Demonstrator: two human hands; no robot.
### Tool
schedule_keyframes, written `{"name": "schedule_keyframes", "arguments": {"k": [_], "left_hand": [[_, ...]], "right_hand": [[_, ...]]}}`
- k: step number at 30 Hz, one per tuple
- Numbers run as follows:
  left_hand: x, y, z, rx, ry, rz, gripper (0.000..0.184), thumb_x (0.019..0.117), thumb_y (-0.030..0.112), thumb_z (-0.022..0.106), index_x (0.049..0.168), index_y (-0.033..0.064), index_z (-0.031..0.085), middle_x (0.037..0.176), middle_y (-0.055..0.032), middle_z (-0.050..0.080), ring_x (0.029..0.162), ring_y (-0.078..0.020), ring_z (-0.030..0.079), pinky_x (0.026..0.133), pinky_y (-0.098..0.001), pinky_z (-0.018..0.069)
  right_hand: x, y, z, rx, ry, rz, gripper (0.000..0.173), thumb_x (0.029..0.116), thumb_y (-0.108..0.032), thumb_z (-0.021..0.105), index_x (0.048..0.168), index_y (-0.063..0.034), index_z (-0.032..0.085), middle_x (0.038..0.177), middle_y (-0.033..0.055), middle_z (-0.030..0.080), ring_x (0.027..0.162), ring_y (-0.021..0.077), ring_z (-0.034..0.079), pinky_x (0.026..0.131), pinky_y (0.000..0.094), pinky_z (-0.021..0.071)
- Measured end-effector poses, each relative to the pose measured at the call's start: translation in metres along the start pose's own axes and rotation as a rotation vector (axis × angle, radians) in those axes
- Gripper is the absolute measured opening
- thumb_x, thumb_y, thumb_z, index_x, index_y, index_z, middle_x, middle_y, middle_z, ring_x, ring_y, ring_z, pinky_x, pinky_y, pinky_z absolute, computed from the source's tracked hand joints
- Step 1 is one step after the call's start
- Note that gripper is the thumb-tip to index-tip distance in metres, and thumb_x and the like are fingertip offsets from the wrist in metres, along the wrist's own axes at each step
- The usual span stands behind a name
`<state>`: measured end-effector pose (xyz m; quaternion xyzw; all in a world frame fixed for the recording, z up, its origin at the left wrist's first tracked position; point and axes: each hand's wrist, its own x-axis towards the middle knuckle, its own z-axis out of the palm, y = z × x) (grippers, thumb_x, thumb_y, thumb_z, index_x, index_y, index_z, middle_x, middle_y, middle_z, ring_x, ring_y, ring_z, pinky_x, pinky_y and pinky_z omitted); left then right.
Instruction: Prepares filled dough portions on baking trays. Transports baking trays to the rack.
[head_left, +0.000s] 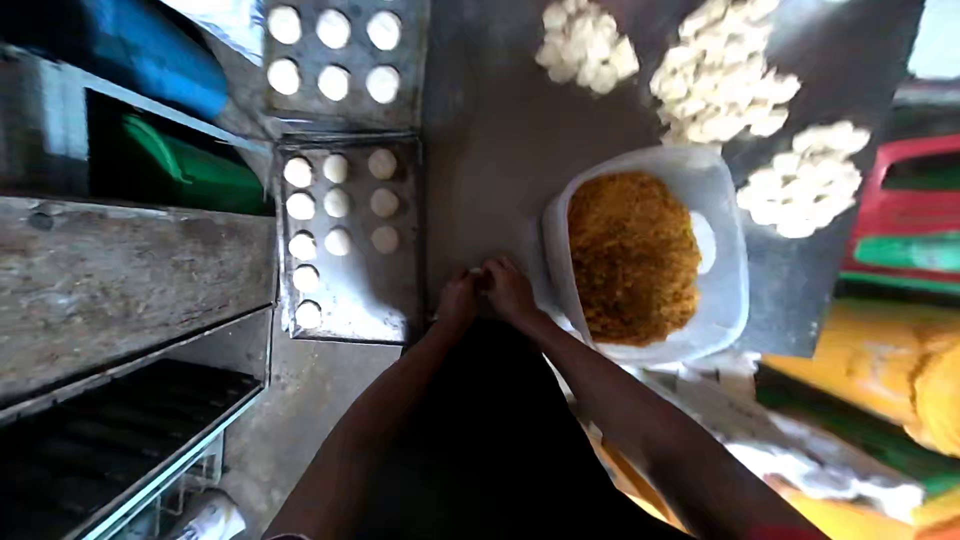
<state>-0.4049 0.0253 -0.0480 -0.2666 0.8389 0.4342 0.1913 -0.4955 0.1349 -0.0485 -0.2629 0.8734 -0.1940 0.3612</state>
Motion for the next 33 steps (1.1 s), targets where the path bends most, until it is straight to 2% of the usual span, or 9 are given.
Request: {"name": "schedule_keyframes", "arguments": {"k": [4, 8, 12, 16, 19, 23, 28, 31, 33], "left_hand": [[-0.027, -0.015, -0.034, -0.193, -0.028, 0.051, 0.038, 0.1007, 0.012, 0.059, 0.138, 0.0043, 0.062, 0.128, -0.0181, 0.067, 0.116, -0.0287, 0.067, 0.104, -0.0447, 0.0531], [-0.103, -0.067, -0.089, -0.442, 0.271, -0.134, 0.041, 0.1040, 0.024, 0.058, 0.141, 0.0068, 0.058, 0.123, -0.0132, 0.069, 0.108, -0.0193, 0.069, 0.098, -0.0379, 0.0570], [-0.146, -0.152, -0.130, -0.331, 0.601, -0.298, 0.034, 0.1021, 0.019, 0.058, 0.130, 0.0003, 0.065, 0.117, -0.0165, 0.072, 0.107, -0.0234, 0.070, 0.099, -0.0424, 0.0556], [-0.158, -0.187, -0.170, -0.361, 0.692, -0.358, 0.028, 0.0994, 0.018, 0.066, 0.124, 0.0062, 0.070, 0.115, -0.0097, 0.074, 0.104, -0.0185, 0.072, 0.097, -0.0414, 0.0582], [-0.160, -0.193, -0.185, -0.450, 0.727, -0.317, 0.025, 0.0995, 0.013, 0.067, 0.123, 0.0071, 0.070, 0.111, -0.0067, 0.075, 0.098, -0.0147, 0.074, 0.091, -0.0389, 0.0614], [-0.153, -0.195, -0.193, -0.499, 0.754, -0.313, 0.023, 0.1000, 0.016, 0.067, 0.121, 0.0088, 0.071, 0.106, -0.0042, 0.076, 0.092, -0.0137, 0.075, 0.088, -0.0387, 0.0633], [-0.129, -0.178, -0.194, -0.375, 0.729, -0.261, 0.033, 0.1004, 0.026, 0.065, 0.129, 0.0096, 0.069, 0.118, -0.0083, 0.073, 0.103, -0.0164, 0.072, 0.095, -0.0403, 0.0588], [-0.108, -0.152, -0.193, -0.441, 0.714, -0.134, 0.030, 0.0988, 0.019, 0.068, 0.124, 0.0042, 0.069, 0.114, -0.0069, 0.075, 0.097, -0.0124, 0.073, 0.089, -0.0333, 0.0621], [-0.099, -0.127, -0.190, -0.486, 0.675, -0.109, 0.029, 0.0957, 0.015, 0.072, 0.122, 0.0041, 0.070, 0.111, -0.0054, 0.076, 0.096, -0.0125, 0.074, 0.089, -0.0342, 0.0628]], "right_hand": [[-0.004, -0.016, -0.008, -0.086, -0.102, 0.004, 0.052, 0.0944, -0.028, 0.072, 0.141, -0.0104, 0.058, 0.139, 0.0181, 0.060, 0.123, 0.0377, 0.061, 0.101, 0.0585, 0.0517], [-0.012, -0.047, -0.024, 0.021, -0.251, -0.047, 0.041, 0.0929, -0.028, 0.074, 0.127, -0.0047, 0.067, 0.123, 0.0196, 0.067, 0.112, 0.0340, 0.066, 0.099, 0.0554, 0.0534], [-0.019, -0.141, -0.006, 0.130, -0.214, -0.337, 0.033, 0.0998, -0.019, 0.063, 0.130, -0.0067, 0.065, 0.122, 0.0116, 0.070, 0.106, 0.0197, 0.069, 0.095, 0.0390, 0.0577], [0.021, -0.207, 0.060, -0.010, -0.192, -0.602, 0.034, 0.1037, -0.014, 0.054, 0.135, -0.0137, 0.068, 0.125, 0.0128, 0.071, 0.113, 0.0293, 0.069, 0.100, 0.0490, 0.0540], [0.052, -0.212, 0.119, -0.115, 0.025, -0.823, 0.037, 0.1047, -0.014, 0.056, 0.142, -0.0144, 0.062, 0.144, 0.0099, 0.060, 0.128, 0.0274, 0.062, 0.105, 0.0452, 0.0533], [0.061, -0.180, 0.166, -0.392, 0.144, -0.939, 0.058, 0.1097, -0.037, 0.044, 0.161, -0.0129, 0.035, 0.169, 0.0067, 0.028, 0.157, 0.0246, 0.025, 0.126, 0.0499, 0.0261], [0.039, -0.206, 0.124, -0.365, -0.191, -0.764, 0.066, 0.1024, -0.037, 0.056, 0.161, -0.0140, 0.035, 0.171, 0.0100, 0.023, 0.158, 0.0302, 0.017, 0.126, 0.0576, 0.0176], [0.040, -0.204, 0.055, -0.080, -0.293, -0.655, 0.051, 0.1039, -0.036, 0.058, 0.151, -0.0166, 0.053, 0.161, 0.0099, 0.043, 0.147, 0.0280, 0.042, 0.122, 0.0484, 0.0348], [0.040, -0.178, 0.001, 0.077, -0.156, -0.588, 0.042, 0.1061, -0.032, 0.054, 0.142, -0.0132, 0.062, 0.149, 0.0083, 0.058, 0.137, 0.0214, 0.055, 0.117, 0.0403, 0.0430]]}}
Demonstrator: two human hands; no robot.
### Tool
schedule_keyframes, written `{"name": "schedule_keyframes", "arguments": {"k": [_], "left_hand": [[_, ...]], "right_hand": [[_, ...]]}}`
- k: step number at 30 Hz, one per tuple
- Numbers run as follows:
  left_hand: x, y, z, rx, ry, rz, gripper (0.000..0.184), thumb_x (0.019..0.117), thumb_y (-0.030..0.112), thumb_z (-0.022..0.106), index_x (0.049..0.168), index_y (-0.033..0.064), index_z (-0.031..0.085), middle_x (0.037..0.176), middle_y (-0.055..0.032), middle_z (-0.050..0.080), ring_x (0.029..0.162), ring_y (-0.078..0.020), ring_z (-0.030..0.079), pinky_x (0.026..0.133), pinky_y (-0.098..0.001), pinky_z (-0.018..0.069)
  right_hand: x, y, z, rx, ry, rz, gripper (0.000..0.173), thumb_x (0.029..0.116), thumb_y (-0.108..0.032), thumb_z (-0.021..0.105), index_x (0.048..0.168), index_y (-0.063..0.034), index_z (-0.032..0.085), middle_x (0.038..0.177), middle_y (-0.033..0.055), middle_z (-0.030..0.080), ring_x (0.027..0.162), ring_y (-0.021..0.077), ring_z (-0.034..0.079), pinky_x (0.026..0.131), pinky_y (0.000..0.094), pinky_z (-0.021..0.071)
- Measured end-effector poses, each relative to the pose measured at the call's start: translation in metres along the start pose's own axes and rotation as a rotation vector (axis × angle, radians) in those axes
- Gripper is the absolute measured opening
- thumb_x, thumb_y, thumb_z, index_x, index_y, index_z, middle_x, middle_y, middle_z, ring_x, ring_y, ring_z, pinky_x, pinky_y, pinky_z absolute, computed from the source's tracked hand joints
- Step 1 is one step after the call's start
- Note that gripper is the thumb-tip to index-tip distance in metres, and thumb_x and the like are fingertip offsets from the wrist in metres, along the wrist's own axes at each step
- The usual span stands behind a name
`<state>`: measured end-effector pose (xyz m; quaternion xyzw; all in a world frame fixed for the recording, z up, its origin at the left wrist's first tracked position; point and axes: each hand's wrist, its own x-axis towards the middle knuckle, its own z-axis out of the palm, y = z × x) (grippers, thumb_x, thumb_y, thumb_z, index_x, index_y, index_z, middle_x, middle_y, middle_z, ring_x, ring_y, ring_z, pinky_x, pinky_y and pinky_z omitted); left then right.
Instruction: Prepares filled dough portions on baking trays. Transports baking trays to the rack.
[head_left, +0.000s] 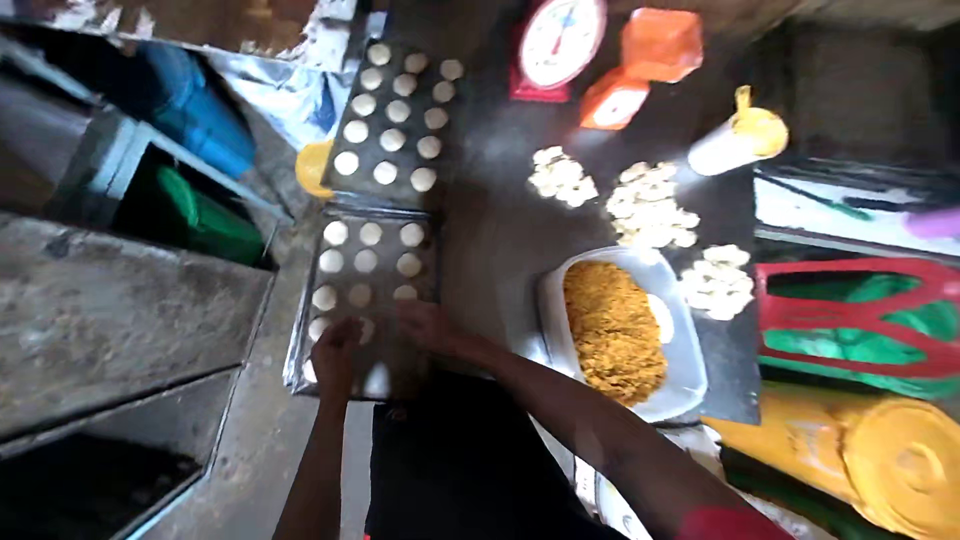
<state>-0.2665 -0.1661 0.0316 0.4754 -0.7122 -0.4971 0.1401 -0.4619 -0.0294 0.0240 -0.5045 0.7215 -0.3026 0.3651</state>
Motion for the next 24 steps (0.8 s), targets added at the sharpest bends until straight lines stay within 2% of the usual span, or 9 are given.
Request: {"name": "schedule_keyframes", "arguments": {"k": [3, 6, 10, 12, 13, 15, 17, 20, 24], "left_hand": [[-0.014, 0.062, 0.037, -0.036, -0.130, 0.057, 0.027, 0.0944, 0.010, 0.072, 0.120, 0.0034, 0.070, 0.112, -0.0052, 0.075, 0.100, -0.0137, 0.073, 0.091, -0.0346, 0.0614], [-0.043, 0.127, 0.104, -0.165, -0.363, 0.212, 0.023, 0.0938, 0.004, 0.071, 0.117, 0.0022, 0.072, 0.112, -0.0054, 0.076, 0.100, -0.0151, 0.074, 0.090, -0.0343, 0.0632], [-0.083, 0.205, 0.207, -0.115, -0.701, 0.353, 0.020, 0.0965, 0.015, 0.071, 0.114, 0.0070, 0.075, 0.098, -0.0025, 0.076, 0.079, -0.0091, 0.073, 0.077, -0.0302, 0.0645], [-0.096, 0.225, 0.247, 0.103, -0.748, 0.612, 0.026, 0.0961, 0.031, 0.071, 0.118, 0.0181, 0.077, 0.100, 0.0048, 0.078, 0.091, -0.0060, 0.073, 0.109, -0.0396, 0.0498], [-0.098, 0.231, 0.259, 0.173, -0.764, 0.733, 0.029, 0.0958, 0.036, 0.070, 0.121, 0.0221, 0.076, 0.106, 0.0063, 0.078, 0.103, -0.0072, 0.071, 0.123, -0.0543, 0.0294], [-0.090, 0.233, 0.268, 0.243, -0.773, 0.825, 0.033, 0.0955, 0.041, 0.069, 0.126, 0.0273, 0.074, 0.126, 0.0072, 0.072, 0.129, -0.0119, 0.060, 0.124, -0.0698, 0.0111], [-0.074, 0.227, 0.255, 0.243, -0.745, 0.731, 0.033, 0.0952, 0.035, 0.072, 0.127, 0.0256, 0.073, 0.132, 0.0063, 0.069, 0.136, -0.0131, 0.054, 0.125, -0.0639, 0.0192], [-0.047, 0.213, 0.210, 0.127, -0.618, 0.490, 0.028, 0.0996, 0.018, 0.066, 0.127, 0.0123, 0.071, 0.126, 0.0007, 0.071, 0.121, -0.0107, 0.065, 0.112, -0.0388, 0.0500], [-0.030, 0.182, 0.160, -0.094, -0.298, 0.310, 0.026, 0.1019, 0.010, 0.060, 0.125, 0.0004, 0.068, 0.116, -0.0070, 0.074, 0.104, -0.0167, 0.072, 0.094, -0.0364, 0.0618]], "right_hand": [[-0.033, 0.045, -0.102, 0.029, 0.256, 0.146, 0.036, 0.1064, -0.033, 0.054, 0.133, -0.0133, 0.069, 0.127, 0.0061, 0.071, 0.114, 0.0172, 0.069, 0.101, 0.0401, 0.0562], [-0.054, 0.111, -0.209, 0.033, 0.398, 0.336, 0.037, 0.1074, -0.030, 0.055, 0.137, -0.0097, 0.063, 0.130, 0.0135, 0.068, 0.114, 0.0264, 0.069, 0.101, 0.0484, 0.0559], [-0.036, 0.194, -0.316, -0.226, 0.559, 0.336, 0.030, 0.1043, -0.017, 0.058, 0.129, -0.0032, 0.067, 0.121, 0.0226, 0.069, 0.107, 0.0406, 0.069, 0.095, 0.0620, 0.0534], [-0.007, 0.215, -0.350, -0.285, 0.541, 0.428, 0.031, 0.1033, -0.018, 0.057, 0.128, -0.0049, 0.069, 0.122, 0.0221, 0.069, 0.114, 0.0418, 0.066, 0.100, 0.0641, 0.0500], [0.006, 0.223, -0.361, -0.306, 0.520, 0.456, 0.031, 0.1031, -0.019, 0.057, 0.129, -0.0066, 0.069, 0.124, 0.0227, 0.069, 0.116, 0.0434, 0.065, 0.100, 0.0662, 0.0484], [0.029, 0.246, -0.369, -0.373, 0.479, 0.471, 0.031, 0.1023, -0.024, 0.060, 0.127, -0.0093, 0.070, 0.127, 0.0229, 0.067, 0.118, 0.0447, 0.062, 0.098, 0.0684, 0.0477], [0.046, 0.271, -0.366, -0.460, 0.443, 0.474, 0.033, 0.0981, -0.024, 0.065, 0.125, -0.0073, 0.071, 0.131, 0.0248, 0.063, 0.124, 0.0468, 0.057, 0.100, 0.0684, 0.0472], [0.046, 0.260, -0.352, -0.375, 0.421, 0.578, 0.048, 0.0911, -0.015, 0.072, 0.135, -0.0003, 0.060, 0.135, 0.0302, 0.058, 0.125, 0.0525, 0.055, 0.100, 0.0742, 0.0433], [-0.013, 0.176, -0.306, 0.053, 0.480, 0.369, 0.026, 0.0900, -0.018, 0.078, 0.108, -0.0006, 0.072, 0.102, 0.0223, 0.071, 0.092, 0.0385, 0.070, 0.082, 0.0609, 0.0572]]}}
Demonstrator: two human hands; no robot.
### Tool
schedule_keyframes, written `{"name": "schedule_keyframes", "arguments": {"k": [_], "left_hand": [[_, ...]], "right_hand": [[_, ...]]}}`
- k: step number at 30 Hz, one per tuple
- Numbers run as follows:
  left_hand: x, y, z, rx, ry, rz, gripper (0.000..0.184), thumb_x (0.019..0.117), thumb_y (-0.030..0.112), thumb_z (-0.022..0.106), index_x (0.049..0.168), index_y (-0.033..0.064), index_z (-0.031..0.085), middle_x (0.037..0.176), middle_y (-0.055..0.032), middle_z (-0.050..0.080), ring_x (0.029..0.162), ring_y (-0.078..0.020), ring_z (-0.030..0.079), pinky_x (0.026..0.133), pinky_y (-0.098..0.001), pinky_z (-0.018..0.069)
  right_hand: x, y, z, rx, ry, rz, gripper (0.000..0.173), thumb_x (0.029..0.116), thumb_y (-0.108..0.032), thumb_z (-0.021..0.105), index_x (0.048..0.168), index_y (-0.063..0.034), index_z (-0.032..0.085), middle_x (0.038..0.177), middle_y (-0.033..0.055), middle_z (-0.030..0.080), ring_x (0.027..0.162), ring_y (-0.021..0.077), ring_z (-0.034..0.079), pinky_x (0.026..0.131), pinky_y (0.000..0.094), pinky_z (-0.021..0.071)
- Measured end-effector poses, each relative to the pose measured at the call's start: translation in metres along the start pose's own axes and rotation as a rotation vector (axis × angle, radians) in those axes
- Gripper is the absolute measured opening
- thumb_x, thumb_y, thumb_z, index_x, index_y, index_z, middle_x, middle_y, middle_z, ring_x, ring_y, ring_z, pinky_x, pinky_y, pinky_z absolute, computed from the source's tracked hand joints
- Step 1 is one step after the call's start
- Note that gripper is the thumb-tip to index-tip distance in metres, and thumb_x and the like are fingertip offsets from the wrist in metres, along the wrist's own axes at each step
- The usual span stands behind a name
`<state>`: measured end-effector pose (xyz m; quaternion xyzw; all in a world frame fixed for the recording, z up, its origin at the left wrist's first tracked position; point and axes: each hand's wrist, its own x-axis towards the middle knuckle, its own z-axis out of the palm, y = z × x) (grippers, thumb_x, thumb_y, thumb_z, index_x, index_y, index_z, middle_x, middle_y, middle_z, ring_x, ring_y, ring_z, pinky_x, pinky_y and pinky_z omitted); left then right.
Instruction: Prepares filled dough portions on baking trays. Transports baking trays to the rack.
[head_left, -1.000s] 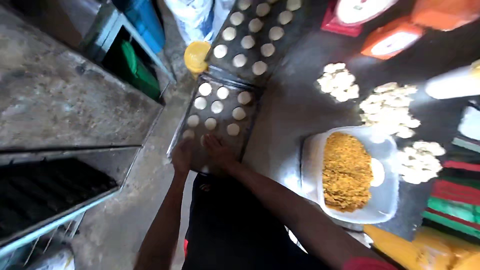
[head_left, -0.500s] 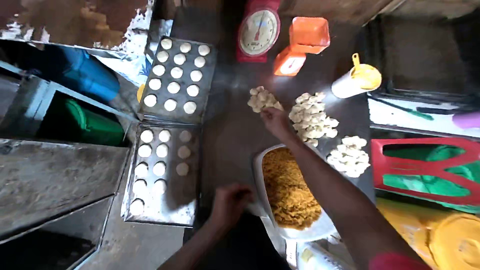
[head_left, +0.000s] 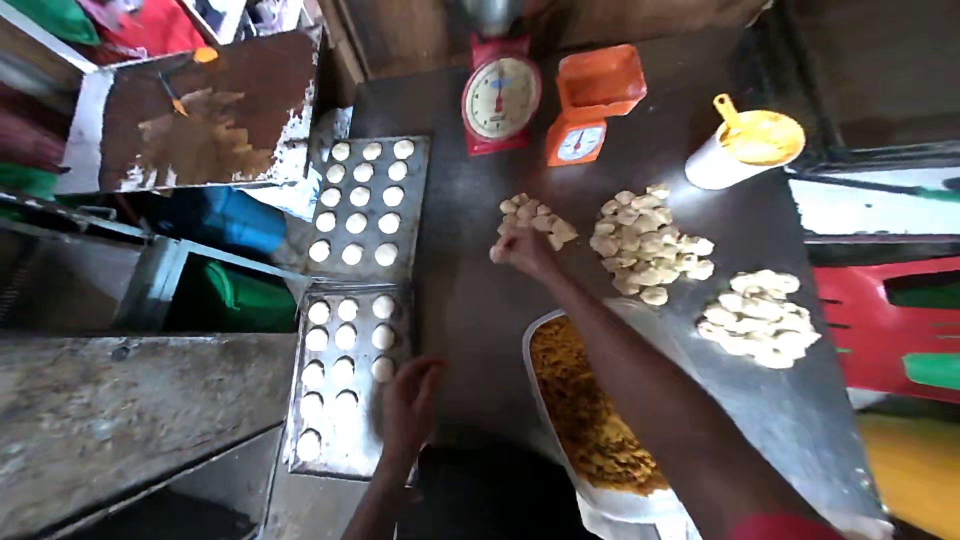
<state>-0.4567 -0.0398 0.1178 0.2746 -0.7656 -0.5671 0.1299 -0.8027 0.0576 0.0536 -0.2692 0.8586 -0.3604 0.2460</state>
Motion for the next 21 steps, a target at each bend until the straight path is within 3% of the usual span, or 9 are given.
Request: {"name": "schedule_keyframes", "arguments": {"k": [2, 4, 7, 9, 11, 13, 16, 18, 21], "left_hand": [[-0.005, -0.013, -0.010, -0.043, 0.075, -0.077, 0.036, 0.1017, 0.012, 0.061, 0.135, -0.0016, 0.060, 0.122, -0.0119, 0.071, 0.108, -0.0196, 0.071, 0.094, -0.0387, 0.0607], [-0.009, -0.025, -0.014, -0.059, -0.007, -0.083, 0.042, 0.0998, 0.014, 0.065, 0.138, -0.0006, 0.058, 0.128, -0.0136, 0.068, 0.111, -0.0209, 0.069, 0.095, -0.0401, 0.0600], [-0.027, -0.032, -0.012, -0.019, -0.156, 0.007, 0.022, 0.0954, 0.016, 0.073, 0.114, 0.0041, 0.073, 0.113, -0.0088, 0.072, 0.100, -0.0157, 0.071, 0.089, -0.0341, 0.0619], [-0.046, -0.033, -0.011, -0.031, -0.235, 0.021, 0.018, 0.0954, 0.017, 0.073, 0.109, 0.0052, 0.075, 0.108, -0.0076, 0.072, 0.098, -0.0148, 0.071, 0.088, -0.0327, 0.0618], [-0.063, -0.040, -0.010, -0.078, -0.323, 0.066, 0.023, 0.0967, 0.018, 0.072, 0.114, 0.0032, 0.072, 0.110, -0.0081, 0.073, 0.098, -0.0159, 0.072, 0.089, -0.0343, 0.0623], [-0.075, -0.041, -0.005, -0.105, -0.401, 0.086, 0.038, 0.0953, 0.017, 0.073, 0.128, -0.0005, 0.065, 0.120, -0.0123, 0.071, 0.106, -0.0188, 0.071, 0.092, -0.0355, 0.0618], [-0.078, -0.051, 0.006, -0.046, -0.459, 0.059, 0.064, 0.0903, 0.019, 0.078, 0.146, 0.0029, 0.051, 0.139, -0.0194, 0.057, 0.113, -0.0246, 0.067, 0.090, -0.0375, 0.0613], [-0.076, -0.064, 0.012, -0.014, -0.488, 0.047, 0.066, 0.0901, 0.026, 0.079, 0.147, 0.0059, 0.051, 0.136, -0.0155, 0.061, 0.110, -0.0216, 0.068, 0.088, -0.0369, 0.0622], [-0.070, -0.064, 0.016, 0.086, -0.514, 0.071, 0.050, 0.0904, 0.022, 0.078, 0.135, 0.0038, 0.063, 0.119, -0.0116, 0.072, 0.103, -0.0169, 0.072, 0.091, -0.0360, 0.0614]], "right_hand": [[-0.075, -0.018, 0.038, 0.285, -0.060, -0.068, 0.027, 0.0892, -0.018, 0.080, 0.109, -0.0010, 0.071, 0.105, 0.0145, 0.072, 0.092, 0.0240, 0.071, 0.085, 0.0438, 0.0609], [-0.156, -0.044, 0.083, 0.515, -0.102, -0.036, 0.037, 0.0887, -0.017, 0.080, 0.119, -0.0004, 0.067, 0.119, 0.0115, 0.070, 0.101, 0.0168, 0.070, 0.091, 0.0337, 0.0602], [-0.251, -0.075, 0.131, 0.566, -0.008, 0.040, 0.041, 0.0966, -0.016, 0.072, 0.135, -0.0053, 0.063, 0.126, 0.0070, 0.070, 0.110, 0.0131, 0.070, 0.097, 0.0316, 0.0600], [-0.288, -0.080, 0.149, 0.482, 0.080, 0.097, 0.035, 0.0988, -0.017, 0.067, 0.133, -0.0084, 0.068, 0.126, 0.0073, 0.070, 0.111, 0.0130, 0.069, 0.099, 0.0316, 0.0579], [-0.314, -0.081, 0.153, 0.425, 0.148, 0.139, 0.030, 0.0992, -0.014, 0.065, 0.128, -0.0079, 0.070, 0.121, 0.0086, 0.071, 0.109, 0.0141, 0.069, 0.098, 0.0324, 0.0580], [-0.330, -0.077, 0.152, 0.402, 0.226, 0.155, 0.027, 0.0993, -0.015, 0.065, 0.124, -0.0051, 0.071, 0.116, 0.0093, 0.073, 0.105, 0.0141, 0.070, 0.096, 0.0327, 0.0582], [-0.333, -0.064, 0.155, 0.593, 0.322, 0.170, 0.026, 0.0979, -0.018, 0.069, 0.119, -0.0023, 0.072, 0.106, 0.0087, 0.075, 0.091, 0.0152, 0.073, 0.083, 0.0343, 0.0635], [-0.332, -0.055, 0.162, 0.727, 0.364, 0.161, 0.025, 0.0946, -0.015, 0.073, 0.116, -0.0015, 0.073, 0.102, 0.0099, 0.075, 0.088, 0.0188, 0.074, 0.081, 0.0382, 0.0648], [-0.335, -0.059, 0.156, 0.664, 0.333, 0.016, 0.022, 0.0937, -0.012, 0.074, 0.113, -0.0036, 0.076, 0.107, 0.0062, 0.077, 0.097, 0.0139, 0.073, 0.090, 0.0339, 0.0621]]}}
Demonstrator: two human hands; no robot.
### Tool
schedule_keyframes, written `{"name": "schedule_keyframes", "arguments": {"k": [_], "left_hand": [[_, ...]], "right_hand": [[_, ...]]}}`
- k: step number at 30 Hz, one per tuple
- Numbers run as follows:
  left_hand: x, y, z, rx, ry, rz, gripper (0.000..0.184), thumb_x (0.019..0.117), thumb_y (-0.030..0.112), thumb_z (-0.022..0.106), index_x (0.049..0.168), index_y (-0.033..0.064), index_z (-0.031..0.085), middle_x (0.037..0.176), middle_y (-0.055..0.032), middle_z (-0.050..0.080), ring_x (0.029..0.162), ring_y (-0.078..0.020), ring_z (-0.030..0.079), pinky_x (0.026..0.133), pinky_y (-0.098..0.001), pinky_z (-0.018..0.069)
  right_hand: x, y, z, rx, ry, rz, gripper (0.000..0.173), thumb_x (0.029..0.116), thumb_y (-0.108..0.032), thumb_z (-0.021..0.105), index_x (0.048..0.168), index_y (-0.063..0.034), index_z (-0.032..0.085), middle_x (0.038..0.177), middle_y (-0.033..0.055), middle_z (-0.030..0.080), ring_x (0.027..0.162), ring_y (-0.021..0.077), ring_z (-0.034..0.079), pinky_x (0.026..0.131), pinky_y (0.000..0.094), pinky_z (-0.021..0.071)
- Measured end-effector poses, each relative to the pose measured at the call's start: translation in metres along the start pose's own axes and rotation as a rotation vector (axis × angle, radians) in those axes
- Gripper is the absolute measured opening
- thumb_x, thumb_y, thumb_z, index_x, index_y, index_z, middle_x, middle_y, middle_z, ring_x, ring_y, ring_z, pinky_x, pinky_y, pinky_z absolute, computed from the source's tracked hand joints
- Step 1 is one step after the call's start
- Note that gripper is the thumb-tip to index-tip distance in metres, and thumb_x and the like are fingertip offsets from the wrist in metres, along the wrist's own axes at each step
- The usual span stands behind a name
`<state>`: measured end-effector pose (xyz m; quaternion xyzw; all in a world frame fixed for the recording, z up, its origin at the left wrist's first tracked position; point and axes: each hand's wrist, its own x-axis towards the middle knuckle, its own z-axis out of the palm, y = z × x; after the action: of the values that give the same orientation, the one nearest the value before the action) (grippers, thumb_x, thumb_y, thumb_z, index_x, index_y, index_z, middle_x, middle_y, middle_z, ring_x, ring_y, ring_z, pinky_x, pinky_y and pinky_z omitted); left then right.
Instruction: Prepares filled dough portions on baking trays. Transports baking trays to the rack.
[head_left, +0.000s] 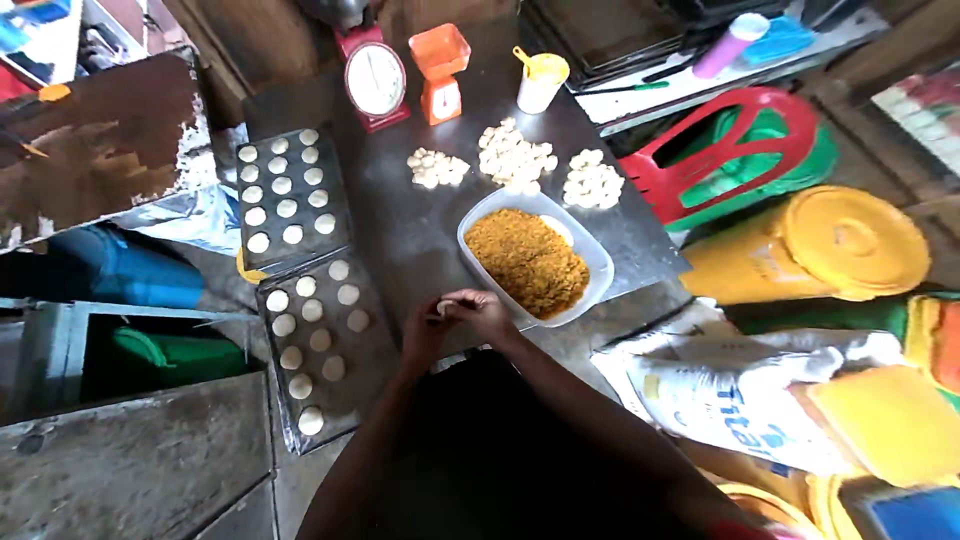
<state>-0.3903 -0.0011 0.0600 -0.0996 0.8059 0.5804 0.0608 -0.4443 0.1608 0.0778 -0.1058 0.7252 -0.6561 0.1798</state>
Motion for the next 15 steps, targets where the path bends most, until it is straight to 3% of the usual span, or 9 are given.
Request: {"name": "schedule_keyframes", "arguments": {"k": [2, 4, 5, 7, 8, 10, 11, 15], "left_hand": [[0.004, -0.006, 0.001, 0.116, 0.039, -0.004, 0.034, 0.0935, 0.019, 0.074, 0.123, 0.0025, 0.069, 0.108, -0.0108, 0.074, 0.097, -0.0168, 0.072, 0.091, -0.0367, 0.0603], [0.014, -0.018, 0.002, 0.201, 0.136, -0.010, 0.026, 0.0957, 0.017, 0.069, 0.116, 0.0008, 0.071, 0.105, -0.0128, 0.073, 0.096, -0.0198, 0.071, 0.090, -0.0389, 0.0592], [0.019, -0.024, 0.003, 0.195, 0.192, -0.027, 0.031, 0.0962, 0.016, 0.068, 0.122, -0.0008, 0.069, 0.113, -0.0168, 0.072, 0.102, -0.0240, 0.070, 0.093, -0.0416, 0.0585], [0.021, -0.018, -0.001, 0.064, 0.199, -0.056, 0.051, 0.1009, 0.022, 0.063, 0.145, -0.0009, 0.051, 0.143, -0.0240, 0.055, 0.128, -0.0314, 0.058, 0.107, -0.0455, 0.0508], [0.021, -0.006, -0.001, -0.039, 0.191, -0.034, 0.052, 0.1044, 0.026, 0.058, 0.149, 0.0006, 0.048, 0.146, -0.0225, 0.053, 0.130, -0.0293, 0.057, 0.106, -0.0440, 0.0517], [0.018, 0.025, 0.004, -0.170, 0.176, 0.059, 0.038, 0.1057, 0.023, 0.056, 0.136, -0.0001, 0.059, 0.127, -0.0163, 0.066, 0.109, -0.0229, 0.069, 0.093, -0.0406, 0.0607], [0.017, 0.039, 0.007, -0.157, 0.158, 0.106, 0.031, 0.1035, 0.019, 0.060, 0.128, 0.0007, 0.064, 0.120, -0.0129, 0.070, 0.105, -0.0203, 0.071, 0.091, -0.0391, 0.0618], [0.017, 0.047, 0.027, 0.017, 0.273, 0.161, 0.021, 0.0944, 0.016, 0.074, 0.112, 0.0047, 0.073, 0.107, -0.0078, 0.072, 0.099, -0.0172, 0.071, 0.088, -0.0361, 0.0618]], "right_hand": [[-0.005, -0.012, -0.002, -0.084, -0.007, -0.130, 0.020, 0.0947, -0.012, 0.071, 0.113, -0.0056, 0.077, 0.111, 0.0041, 0.077, 0.102, 0.0111, 0.073, 0.093, 0.0318, 0.0608], [-0.004, -0.024, -0.006, -0.080, 0.045, -0.205, 0.020, 0.0955, -0.010, 0.070, 0.114, -0.0050, 0.076, 0.111, 0.0055, 0.076, 0.097, 0.0126, 0.073, 0.087, 0.0323, 0.0627], [-0.001, -0.028, -0.008, -0.056, 0.065, -0.210, 0.020, 0.0953, -0.009, 0.070, 0.114, -0.0036, 0.075, 0.108, 0.0068, 0.076, 0.092, 0.0145, 0.074, 0.083, 0.0338, 0.0641], [0.005, -0.033, -0.014, -0.053, 0.080, -0.173, 0.020, 0.0943, -0.007, 0.071, 0.113, -0.0017, 0.073, 0.107, 0.0086, 0.075, 0.089, 0.0167, 0.074, 0.082, 0.0349, 0.0653], [0.009, -0.033, -0.018, -0.073, 0.083, -0.153, 0.020, 0.0944, -0.007, 0.071, 0.114, -0.0010, 0.073, 0.108, 0.0094, 0.074, 0.091, 0.0170, 0.074, 0.083, 0.0350, 0.0648], [0.015, -0.028, -0.023, -0.135, 0.080, -0.114, 0.024, 0.0962, -0.011, 0.070, 0.119, -0.0016, 0.070, 0.113, 0.0101, 0.072, 0.098, 0.0164, 0.072, 0.088, 0.0349, 0.0633], [0.017, -0.024, -0.026, -0.180, 0.075, -0.101, 0.027, 0.0972, -0.012, 0.069, 0.123, -0.0036, 0.070, 0.116, 0.0091, 0.072, 0.101, 0.0150, 0.071, 0.091, 0.0340, 0.0622], [0.026, -0.017, -0.038, -0.242, -0.014, -0.037, 0.018, 0.0998, -0.013, 0.064, 0.114, -0.0088, 0.075, 0.108, 0.0070, 0.071, 0.090, 0.0129, 0.072, 0.080, 0.0308, 0.0638]]}}
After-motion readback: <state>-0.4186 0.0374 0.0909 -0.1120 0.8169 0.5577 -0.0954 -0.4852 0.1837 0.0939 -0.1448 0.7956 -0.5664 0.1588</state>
